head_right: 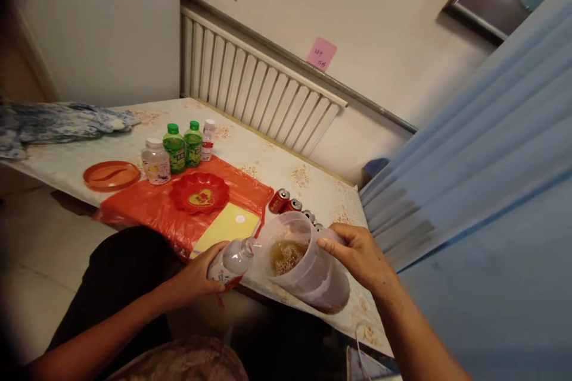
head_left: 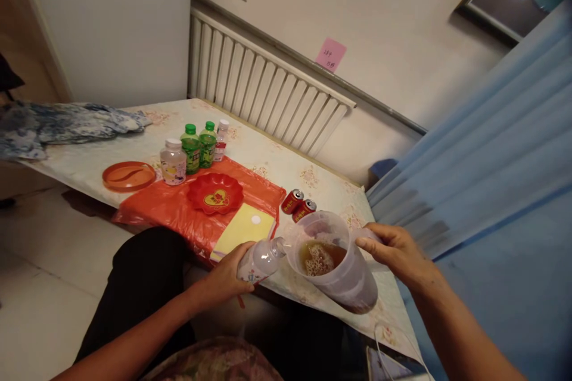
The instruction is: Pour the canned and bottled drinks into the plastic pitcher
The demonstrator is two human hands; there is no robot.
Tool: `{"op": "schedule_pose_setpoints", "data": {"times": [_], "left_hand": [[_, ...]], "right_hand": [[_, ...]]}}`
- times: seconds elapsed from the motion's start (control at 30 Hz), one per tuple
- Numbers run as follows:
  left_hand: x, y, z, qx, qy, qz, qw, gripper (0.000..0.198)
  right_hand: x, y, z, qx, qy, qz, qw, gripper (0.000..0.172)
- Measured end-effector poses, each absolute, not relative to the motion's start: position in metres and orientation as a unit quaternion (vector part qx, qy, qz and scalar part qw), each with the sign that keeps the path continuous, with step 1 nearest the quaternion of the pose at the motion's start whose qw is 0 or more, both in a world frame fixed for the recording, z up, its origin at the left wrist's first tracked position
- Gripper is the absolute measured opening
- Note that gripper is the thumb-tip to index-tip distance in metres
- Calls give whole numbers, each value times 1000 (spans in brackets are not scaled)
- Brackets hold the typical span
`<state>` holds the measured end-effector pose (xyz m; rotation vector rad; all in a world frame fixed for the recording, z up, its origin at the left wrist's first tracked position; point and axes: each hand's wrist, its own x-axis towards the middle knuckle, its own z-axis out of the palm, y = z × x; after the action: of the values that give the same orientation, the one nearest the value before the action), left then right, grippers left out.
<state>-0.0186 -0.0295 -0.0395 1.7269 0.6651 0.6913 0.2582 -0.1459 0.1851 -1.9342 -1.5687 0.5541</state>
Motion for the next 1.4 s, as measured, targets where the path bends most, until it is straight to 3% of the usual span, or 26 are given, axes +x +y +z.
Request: {"op": "schedule_pose_setpoints", "data": {"times": [0.8,1.4], "left_hand": [[-17,-33,-45,738,282,282,544,81],[-19,-32,-48,757,279,275,522,81]], "right_hand": [[249,-141,200,-722,-616,206,238,41],[243,-137,208,-719,-654,192,133,49]]}}
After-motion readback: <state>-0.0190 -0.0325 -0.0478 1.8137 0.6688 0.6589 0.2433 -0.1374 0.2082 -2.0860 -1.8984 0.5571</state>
